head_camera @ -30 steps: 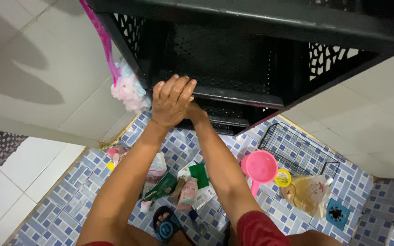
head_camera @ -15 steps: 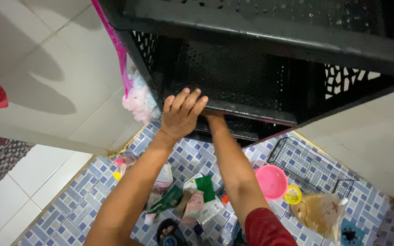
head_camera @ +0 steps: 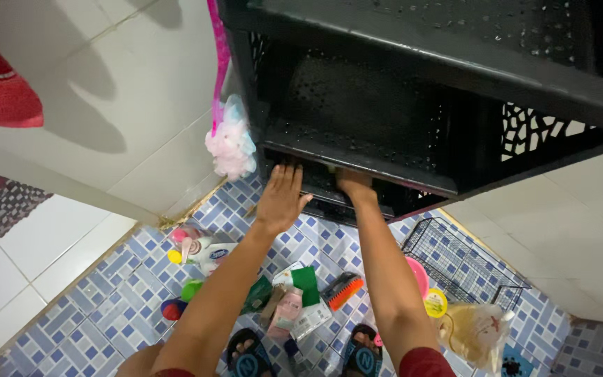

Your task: The person scrubs the interior and exterior surfaces of a black plastic storage rack using a yellow sponge. They wipe the shelves and sides, then rinse the sponge in a pink basin and continue cleaning the rack and a small wire basket.

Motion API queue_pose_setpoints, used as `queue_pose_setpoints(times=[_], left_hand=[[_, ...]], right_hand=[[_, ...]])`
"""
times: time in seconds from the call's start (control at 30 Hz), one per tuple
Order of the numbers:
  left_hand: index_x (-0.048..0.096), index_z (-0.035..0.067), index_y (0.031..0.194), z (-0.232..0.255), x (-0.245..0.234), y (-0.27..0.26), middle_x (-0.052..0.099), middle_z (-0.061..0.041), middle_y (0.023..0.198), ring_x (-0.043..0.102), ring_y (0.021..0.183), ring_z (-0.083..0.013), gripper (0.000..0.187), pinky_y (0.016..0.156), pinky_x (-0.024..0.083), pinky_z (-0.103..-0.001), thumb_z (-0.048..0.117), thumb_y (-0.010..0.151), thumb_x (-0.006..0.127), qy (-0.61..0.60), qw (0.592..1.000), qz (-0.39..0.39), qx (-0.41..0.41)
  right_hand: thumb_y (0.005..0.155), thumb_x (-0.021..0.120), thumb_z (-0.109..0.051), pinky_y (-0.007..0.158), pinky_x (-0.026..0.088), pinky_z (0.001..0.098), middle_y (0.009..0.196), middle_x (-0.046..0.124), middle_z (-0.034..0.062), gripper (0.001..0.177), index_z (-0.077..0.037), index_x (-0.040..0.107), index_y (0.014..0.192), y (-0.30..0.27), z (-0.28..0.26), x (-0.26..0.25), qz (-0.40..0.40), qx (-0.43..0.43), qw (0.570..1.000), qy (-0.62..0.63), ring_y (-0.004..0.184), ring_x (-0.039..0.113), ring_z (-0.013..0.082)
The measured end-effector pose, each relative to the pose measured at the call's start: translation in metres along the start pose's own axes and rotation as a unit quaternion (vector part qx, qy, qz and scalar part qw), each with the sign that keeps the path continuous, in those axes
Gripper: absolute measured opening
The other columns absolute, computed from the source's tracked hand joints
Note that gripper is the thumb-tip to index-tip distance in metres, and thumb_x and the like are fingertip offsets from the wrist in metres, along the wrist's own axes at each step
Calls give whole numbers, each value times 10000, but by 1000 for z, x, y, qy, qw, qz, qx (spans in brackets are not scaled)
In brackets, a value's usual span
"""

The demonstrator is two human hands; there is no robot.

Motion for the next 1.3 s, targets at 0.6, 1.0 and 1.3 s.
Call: queue_pose_setpoints(times=[0.6, 1.0, 1.3], left_hand=[[517, -89, 1348, -16, 10, -5, 557, -235, 1339, 483, 1295, -383, 592, 1212, 277, -491, 392, 1004, 527, -76, 997, 2, 7], [626, 13, 1273, -21, 54, -15, 629, -214, 1291, 513, 1282, -398, 410, 1120, 347, -556, 284, 971, 567, -34, 998, -48, 17], [553, -8, 1359, -25, 56, -18, 551, -233, 1384, 470, 1315, -421, 609, 1110, 327, -536, 274, 823, 608, -108, 992, 56, 28]], right_hand=[[995, 493, -448, 1140, 319, 467, 1473, 526, 197, 542, -107, 597, 1403, 47, -59, 18, -108, -94, 974, 173, 1367, 462, 403], [947, 528, -175, 1059, 457, 468, 1232, 676, 255, 340, -9, 698, 1189, -5, -136, -29, 8, -122, 938, 324, 1171, 615, 444], [837, 608, -41, 1003, 502, 451, 1118, 695, 235, 238, 38, 715, 1034, -80, -158, -124, -10, -251, 921, 299, 1088, 637, 430]])
Point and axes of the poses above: each hand's wrist, its own y-axis towards the middle knuckle, its own x-axis out of the palm, z = x × y, the point moved 1 cm from there along y, towards the middle knuckle
